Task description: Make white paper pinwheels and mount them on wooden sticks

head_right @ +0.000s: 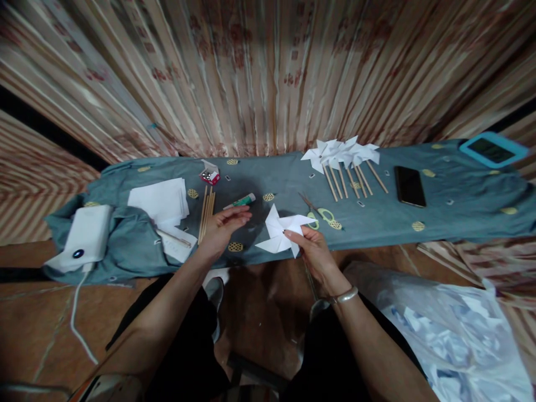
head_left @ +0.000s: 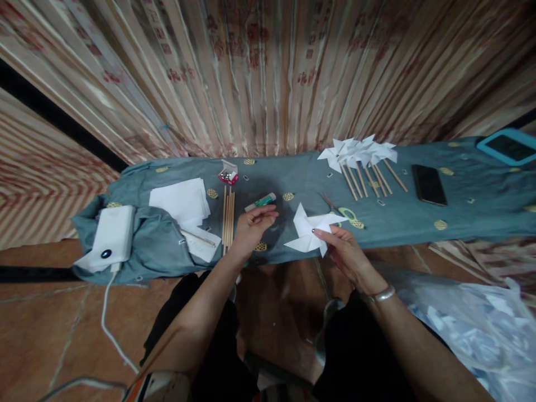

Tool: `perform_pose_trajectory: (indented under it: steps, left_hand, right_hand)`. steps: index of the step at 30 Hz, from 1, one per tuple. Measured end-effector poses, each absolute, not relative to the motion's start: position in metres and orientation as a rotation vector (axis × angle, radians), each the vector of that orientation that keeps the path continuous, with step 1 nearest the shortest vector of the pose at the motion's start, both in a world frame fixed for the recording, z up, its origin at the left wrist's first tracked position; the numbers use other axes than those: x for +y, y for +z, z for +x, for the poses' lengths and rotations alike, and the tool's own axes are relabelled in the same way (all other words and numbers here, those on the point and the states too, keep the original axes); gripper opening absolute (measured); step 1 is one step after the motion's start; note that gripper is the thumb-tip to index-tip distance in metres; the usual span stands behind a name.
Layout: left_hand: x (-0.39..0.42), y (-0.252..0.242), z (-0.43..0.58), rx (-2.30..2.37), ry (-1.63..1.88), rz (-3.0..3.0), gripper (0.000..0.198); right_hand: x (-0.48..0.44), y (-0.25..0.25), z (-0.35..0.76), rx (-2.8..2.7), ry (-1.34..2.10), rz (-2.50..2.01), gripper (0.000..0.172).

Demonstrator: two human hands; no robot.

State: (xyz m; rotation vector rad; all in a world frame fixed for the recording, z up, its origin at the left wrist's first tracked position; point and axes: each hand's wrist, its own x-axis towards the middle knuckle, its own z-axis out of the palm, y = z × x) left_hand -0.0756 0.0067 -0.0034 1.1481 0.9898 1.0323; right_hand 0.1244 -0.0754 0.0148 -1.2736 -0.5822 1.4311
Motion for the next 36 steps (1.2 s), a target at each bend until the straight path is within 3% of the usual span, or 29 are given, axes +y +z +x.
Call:
perform_pose_trajectory:
  steps: [7,14,23,36]
  left_hand:
    - [0.035,-0.018,-0.118,1.460,1.063,1.733,0.024]
    - [0.050,-0.020,-0.143,1.759,0.684,2.087,0.030]
    - [0.050,-0.015,-0.143,1.919,0.372,2.222,0.027]
    - [0.047,-0.006,-0.139,1.950,0.220,2.289,0.022]
  right_hand:
    - [-0.084,0.007,0.141,-0.590,1.372,-1.337,0.029]
    - [-0.089,0.002,0.153,-0.572,1.333,-1.416,0.033]
    - [-0.090,0.002,0.156,-0.607,1.320,-1.424,0.032]
    - [-0.089,0.013,0.147,-0.650,1.312,-1.422,0.031]
